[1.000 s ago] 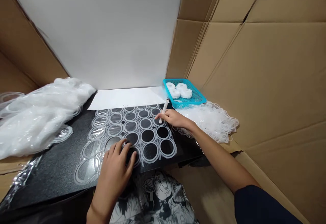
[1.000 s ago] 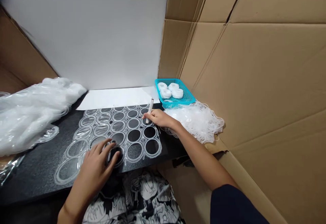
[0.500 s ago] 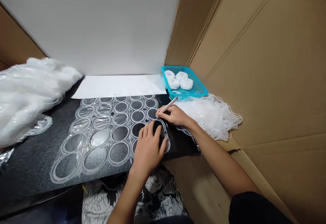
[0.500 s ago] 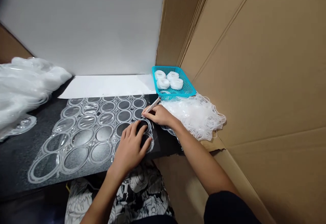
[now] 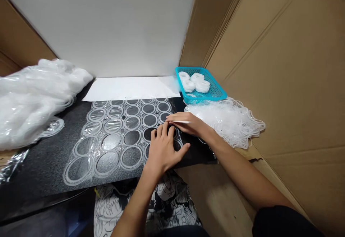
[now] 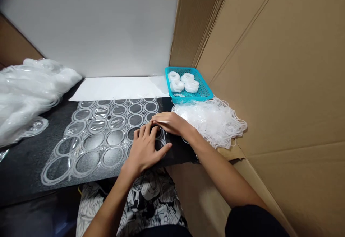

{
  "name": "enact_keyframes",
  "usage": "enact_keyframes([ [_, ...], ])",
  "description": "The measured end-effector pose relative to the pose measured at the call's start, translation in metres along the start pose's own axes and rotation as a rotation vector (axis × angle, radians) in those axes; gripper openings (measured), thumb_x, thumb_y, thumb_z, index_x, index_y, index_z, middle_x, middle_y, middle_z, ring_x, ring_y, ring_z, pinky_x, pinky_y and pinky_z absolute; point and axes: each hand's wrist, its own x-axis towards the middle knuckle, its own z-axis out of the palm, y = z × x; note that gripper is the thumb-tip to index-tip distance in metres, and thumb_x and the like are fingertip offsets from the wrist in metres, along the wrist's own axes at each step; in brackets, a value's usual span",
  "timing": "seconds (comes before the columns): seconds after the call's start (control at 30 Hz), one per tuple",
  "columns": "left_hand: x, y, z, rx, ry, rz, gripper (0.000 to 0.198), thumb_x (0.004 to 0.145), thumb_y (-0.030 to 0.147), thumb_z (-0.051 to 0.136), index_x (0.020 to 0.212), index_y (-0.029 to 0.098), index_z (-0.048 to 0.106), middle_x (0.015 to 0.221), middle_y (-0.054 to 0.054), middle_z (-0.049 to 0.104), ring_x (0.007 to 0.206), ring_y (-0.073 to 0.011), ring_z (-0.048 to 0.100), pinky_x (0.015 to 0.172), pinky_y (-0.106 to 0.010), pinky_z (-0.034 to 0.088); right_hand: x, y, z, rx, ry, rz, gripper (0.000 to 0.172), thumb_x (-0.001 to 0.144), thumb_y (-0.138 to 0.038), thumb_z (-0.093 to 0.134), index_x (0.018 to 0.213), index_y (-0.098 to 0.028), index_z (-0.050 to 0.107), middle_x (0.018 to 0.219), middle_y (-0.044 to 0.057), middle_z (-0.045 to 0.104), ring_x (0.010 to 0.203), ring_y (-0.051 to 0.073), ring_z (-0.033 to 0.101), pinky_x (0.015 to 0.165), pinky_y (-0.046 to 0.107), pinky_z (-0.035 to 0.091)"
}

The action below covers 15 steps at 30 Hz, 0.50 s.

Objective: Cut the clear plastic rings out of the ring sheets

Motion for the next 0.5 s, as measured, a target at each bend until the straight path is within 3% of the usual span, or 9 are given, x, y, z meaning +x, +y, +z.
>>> enact_keyframes([
  [0.1, -0.002, -0.001, -0.001, -0.025, 0.0, 0.004, 0.06, 0.096, 0.067, 0.055, 0.13, 0.018, 0.06, 0.149, -0.018, 0.055, 0.136, -0.0373, 0.048, 0.113, -0.058, 0.04, 0.01, 0.001, 0.0, -0.248, -0.069, -0.044, 0.029, 0.101, -0.017, 0.058, 0.127, -0.019, 0.072, 0.135, 0.014, 0.073, 0.119, 0.024, 0.071, 0.097, 0.039, 0.057],
  [0.27, -0.006, -0.002, 0.0, -0.015, 0.011, 0.004, 0.061, 0.096, 0.063, 0.059, 0.135, 0.017, 0.058, 0.151, -0.019, 0.052, 0.138, -0.0382, 0.047, 0.115, -0.058, 0.038, 0.063, 0.009, -0.011, -0.532, 0.005, 0.118, 0.032, 0.103, -0.012, 0.052, 0.128, -0.018, 0.071, 0.135, 0.015, 0.073, 0.111, 0.028, 0.073, 0.092, 0.043, 0.052],
  [0.4, -0.005, -0.003, 0.002, -0.033, 0.018, 0.006, 0.056, 0.095, 0.058, 0.064, 0.134, 0.018, 0.058, 0.151, -0.018, 0.051, 0.14, -0.0389, 0.046, 0.114, -0.058, 0.039, 0.106, 0.019, -0.03, -0.422, 0.168, 0.258, 0.035, 0.107, -0.017, 0.042, 0.124, -0.017, 0.074, 0.124, 0.013, 0.077, 0.112, 0.027, 0.072, 0.098, 0.043, 0.05],
  [0.5, -0.006, -0.005, -0.003, -0.133, 0.075, 0.051, 0.045, 0.096, 0.048, 0.066, 0.13, 0.02, 0.059, 0.144, -0.016, 0.057, 0.136, -0.0349, 0.051, 0.112, -0.054, 0.042, 0.112, 0.012, -0.03, -0.142, 0.182, 0.225, 0.034, 0.109, -0.029, 0.046, 0.117, -0.019, 0.077, 0.122, 0.01, 0.078, 0.111, 0.025, 0.073, 0.099, 0.039, 0.052],
])
